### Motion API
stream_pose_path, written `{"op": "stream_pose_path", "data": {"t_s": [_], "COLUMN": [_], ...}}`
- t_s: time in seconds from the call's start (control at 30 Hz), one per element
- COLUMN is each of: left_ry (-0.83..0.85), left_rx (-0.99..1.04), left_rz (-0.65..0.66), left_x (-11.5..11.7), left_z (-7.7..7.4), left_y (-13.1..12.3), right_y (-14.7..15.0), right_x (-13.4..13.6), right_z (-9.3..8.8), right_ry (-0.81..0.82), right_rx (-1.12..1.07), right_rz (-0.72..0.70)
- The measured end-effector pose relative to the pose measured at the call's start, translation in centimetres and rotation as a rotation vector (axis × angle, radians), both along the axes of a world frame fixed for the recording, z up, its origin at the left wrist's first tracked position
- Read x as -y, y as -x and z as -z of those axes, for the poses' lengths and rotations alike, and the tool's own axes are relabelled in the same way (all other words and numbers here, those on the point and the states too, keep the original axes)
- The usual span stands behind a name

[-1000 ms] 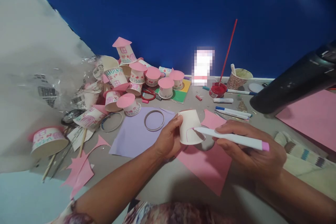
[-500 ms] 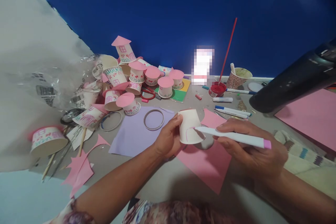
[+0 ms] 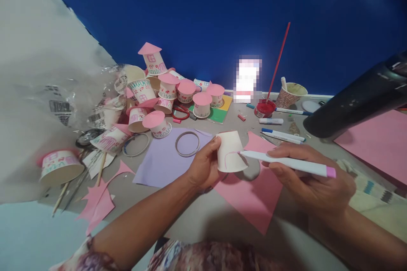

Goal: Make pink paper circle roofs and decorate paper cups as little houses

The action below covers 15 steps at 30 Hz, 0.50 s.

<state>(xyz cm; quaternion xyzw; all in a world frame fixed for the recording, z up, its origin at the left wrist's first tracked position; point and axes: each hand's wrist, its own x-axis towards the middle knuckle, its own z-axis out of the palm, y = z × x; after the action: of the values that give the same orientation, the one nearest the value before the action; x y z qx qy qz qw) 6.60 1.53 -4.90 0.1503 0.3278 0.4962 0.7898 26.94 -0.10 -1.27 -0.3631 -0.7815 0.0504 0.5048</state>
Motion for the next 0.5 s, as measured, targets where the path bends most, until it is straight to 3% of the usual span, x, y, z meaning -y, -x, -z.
{"op": "stream_pose_path", "data": {"t_s": [0.5], "left_ry": [0.0], "left_rx": [0.013], "left_rz": [0.019], "left_x": [-0.02], "left_z": [-0.23], "left_y": [0.1], "right_y": [-0.09], "right_x": [0.16], "right_z": [-0.44], "right_ry": [0.048], "right_rx": [-0.045], "right_rz": [-0.115]}}
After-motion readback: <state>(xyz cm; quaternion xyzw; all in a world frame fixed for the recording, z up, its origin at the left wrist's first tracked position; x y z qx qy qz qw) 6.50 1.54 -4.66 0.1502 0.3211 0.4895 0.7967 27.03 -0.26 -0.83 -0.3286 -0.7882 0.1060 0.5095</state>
